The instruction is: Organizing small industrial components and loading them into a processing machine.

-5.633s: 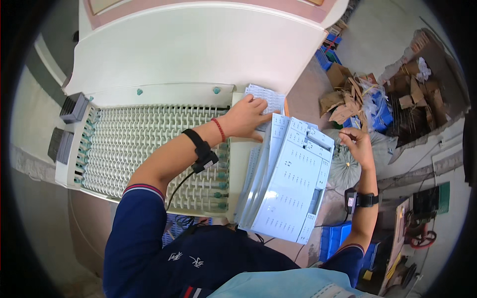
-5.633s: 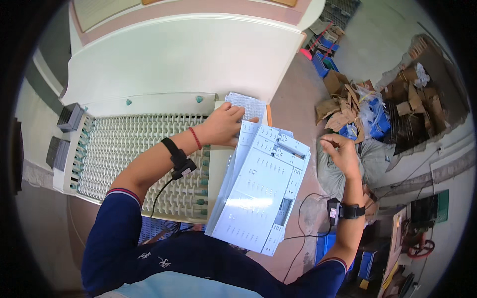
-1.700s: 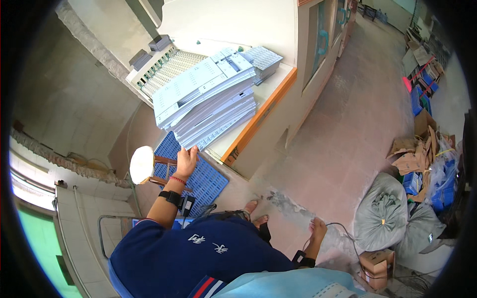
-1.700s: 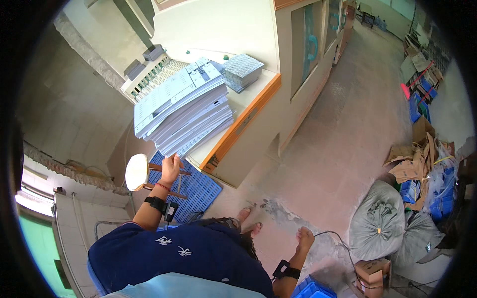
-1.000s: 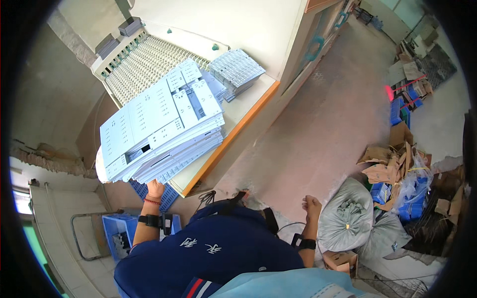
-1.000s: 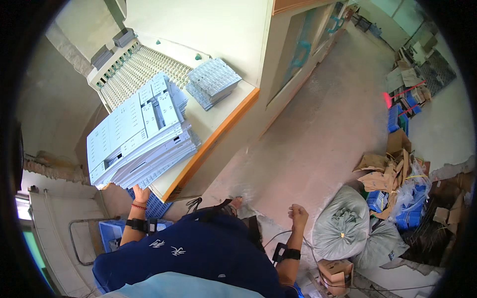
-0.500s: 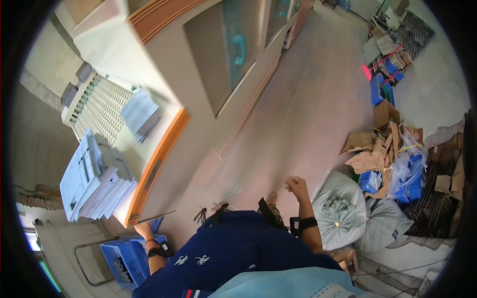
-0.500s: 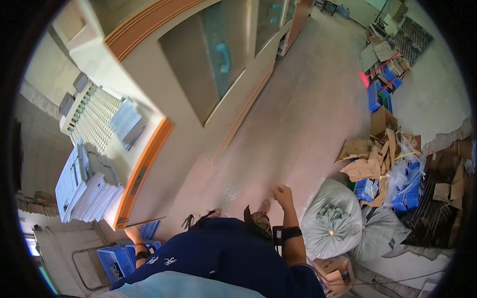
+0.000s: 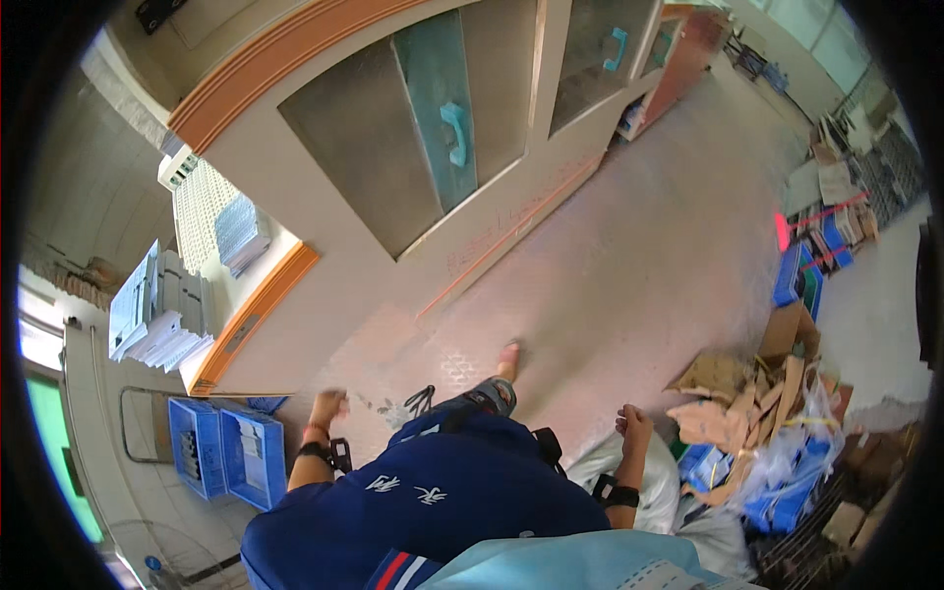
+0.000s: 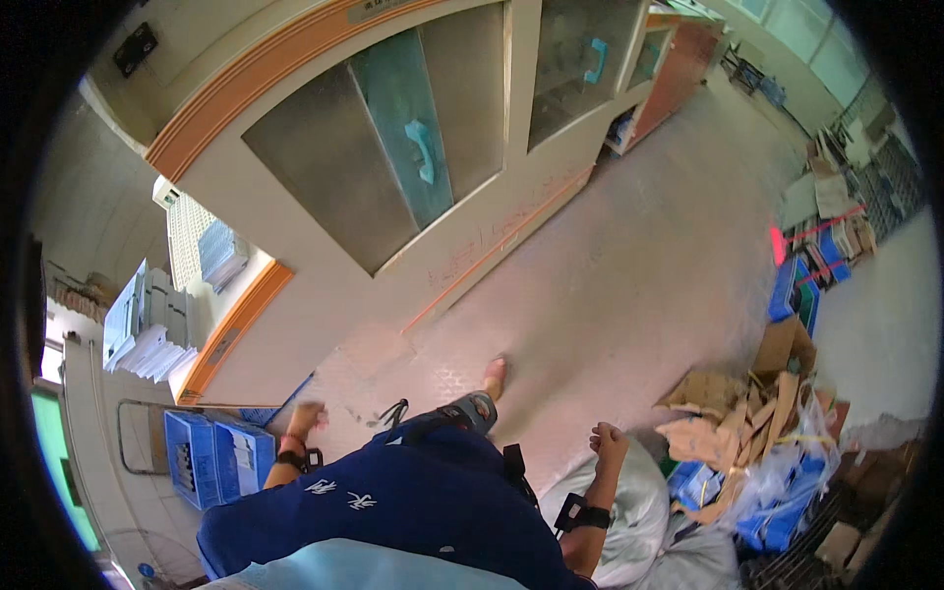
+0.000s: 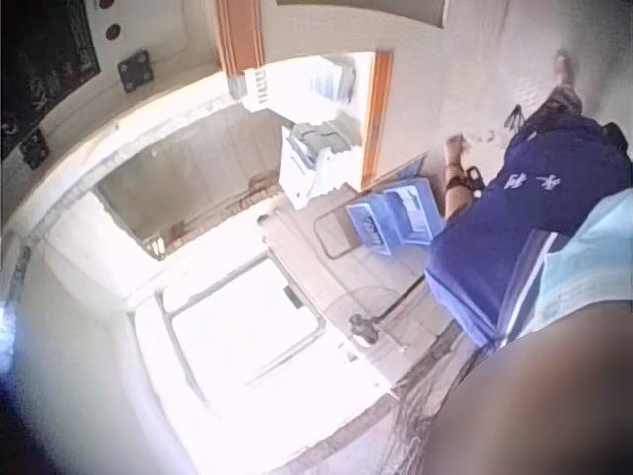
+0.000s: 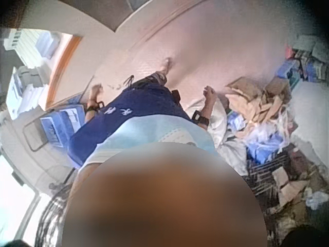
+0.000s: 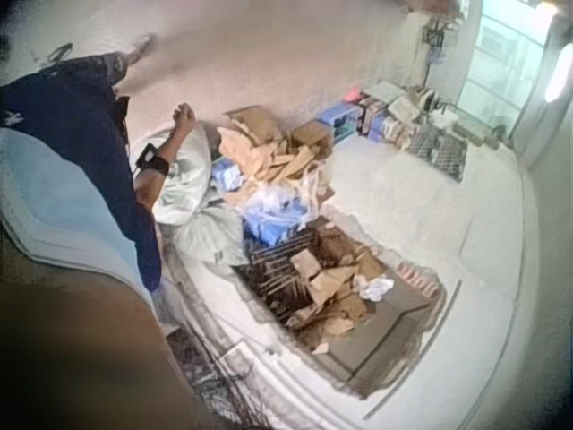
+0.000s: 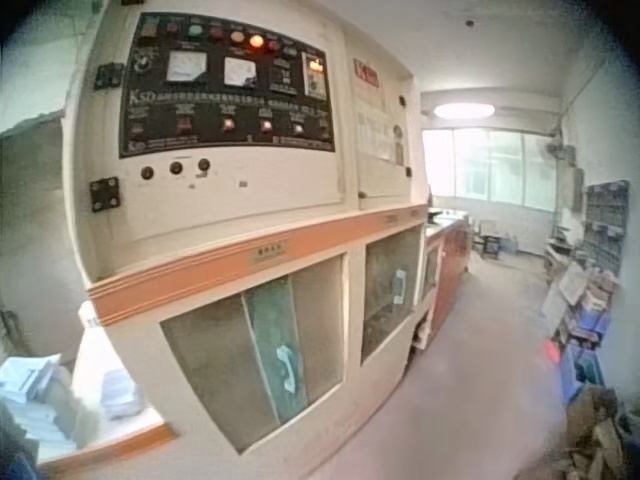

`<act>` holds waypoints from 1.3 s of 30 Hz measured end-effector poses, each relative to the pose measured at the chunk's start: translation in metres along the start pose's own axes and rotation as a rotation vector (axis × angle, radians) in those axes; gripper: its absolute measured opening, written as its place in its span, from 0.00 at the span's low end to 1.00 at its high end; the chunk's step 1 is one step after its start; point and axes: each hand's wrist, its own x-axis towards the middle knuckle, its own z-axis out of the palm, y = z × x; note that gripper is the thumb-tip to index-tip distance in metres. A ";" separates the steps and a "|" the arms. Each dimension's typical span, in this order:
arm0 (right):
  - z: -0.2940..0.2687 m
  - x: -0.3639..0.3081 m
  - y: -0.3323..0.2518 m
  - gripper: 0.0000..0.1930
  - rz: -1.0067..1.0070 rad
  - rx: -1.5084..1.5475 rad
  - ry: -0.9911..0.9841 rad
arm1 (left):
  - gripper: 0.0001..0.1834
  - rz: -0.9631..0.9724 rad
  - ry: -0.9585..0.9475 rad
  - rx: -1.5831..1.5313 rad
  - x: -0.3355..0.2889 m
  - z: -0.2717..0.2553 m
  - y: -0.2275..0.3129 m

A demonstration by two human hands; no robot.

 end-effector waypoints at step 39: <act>0.122 0.487 -0.385 0.07 -0.214 -0.384 -0.732 | 0.20 0.314 0.621 -0.778 -0.016 0.386 0.387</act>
